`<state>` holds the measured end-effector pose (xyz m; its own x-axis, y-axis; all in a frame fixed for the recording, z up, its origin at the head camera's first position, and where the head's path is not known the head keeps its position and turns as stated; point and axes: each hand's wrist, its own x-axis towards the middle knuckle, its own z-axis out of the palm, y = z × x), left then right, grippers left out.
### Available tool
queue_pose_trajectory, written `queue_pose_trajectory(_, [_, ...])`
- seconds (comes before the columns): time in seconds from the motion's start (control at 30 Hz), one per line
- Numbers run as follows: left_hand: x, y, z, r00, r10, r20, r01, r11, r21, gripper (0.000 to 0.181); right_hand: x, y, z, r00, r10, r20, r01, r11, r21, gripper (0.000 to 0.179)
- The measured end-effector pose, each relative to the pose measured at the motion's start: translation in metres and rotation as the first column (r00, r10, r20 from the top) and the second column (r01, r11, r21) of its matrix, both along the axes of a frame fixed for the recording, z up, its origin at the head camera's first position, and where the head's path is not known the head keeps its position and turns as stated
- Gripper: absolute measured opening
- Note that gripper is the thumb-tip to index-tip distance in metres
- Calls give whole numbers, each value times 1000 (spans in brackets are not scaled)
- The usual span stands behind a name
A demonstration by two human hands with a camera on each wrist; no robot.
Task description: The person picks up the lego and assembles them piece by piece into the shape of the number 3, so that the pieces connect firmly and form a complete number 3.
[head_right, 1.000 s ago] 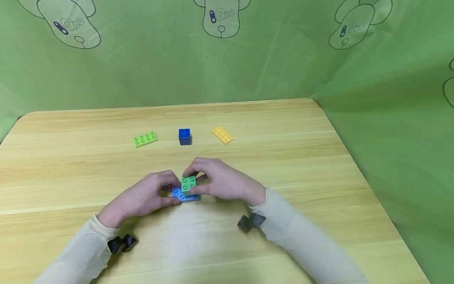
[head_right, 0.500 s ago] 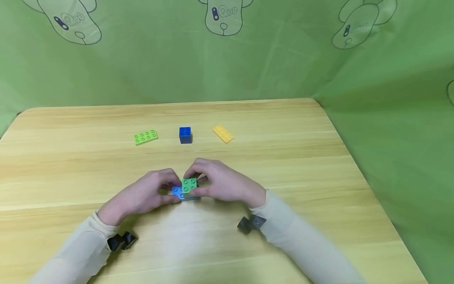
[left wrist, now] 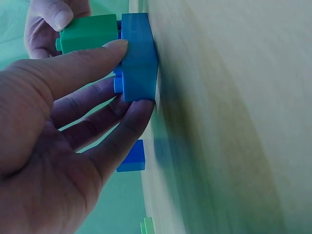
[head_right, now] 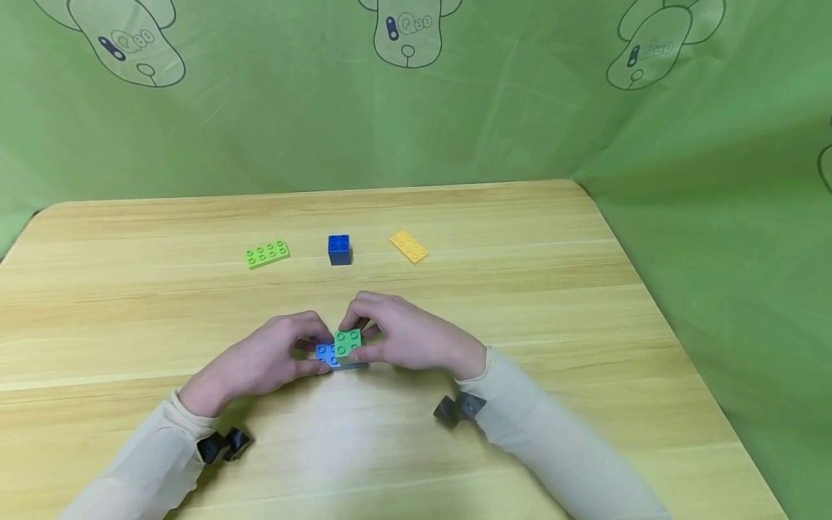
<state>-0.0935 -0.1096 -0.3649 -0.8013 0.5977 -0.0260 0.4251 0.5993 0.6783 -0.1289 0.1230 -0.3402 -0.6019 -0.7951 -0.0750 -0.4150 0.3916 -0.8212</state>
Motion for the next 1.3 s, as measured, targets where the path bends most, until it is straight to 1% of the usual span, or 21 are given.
queue_pose_trajectory(0.27, [-1,0,1,1000,5,5,-5,1000,0,25,-1,1,1,1000,9,-15,-9,1000,16,24])
queue_pose_trajectory(0.47, [-1,1,2,1000,7,17,-7,1000,-10,25,-2,0,0,1000,9,-2,-9,1000,12,22])
queue_pose_trajectory(0.77, [0,1,4,1000,13,16,-13,1000,-16,25,-3,-1,0,1000,-3,3,3,1000,20,21])
queue_pose_trajectory(0.87, [1,1,3,1000,18,15,-17,1000,-18,25,-3,-1,0,1000,-4,10,4,1000,15,21])
queue_pose_trajectory(1.0, [1,2,3,1000,9,13,-9,1000,-16,25,-3,-1,0,999,-14,31,13,1000,14,20])
queue_pose_trajectory(1.3, [0,3,2,1000,4,6,-3,1000,-15,24,-3,0,-2,997,-32,65,30,999,37,22])
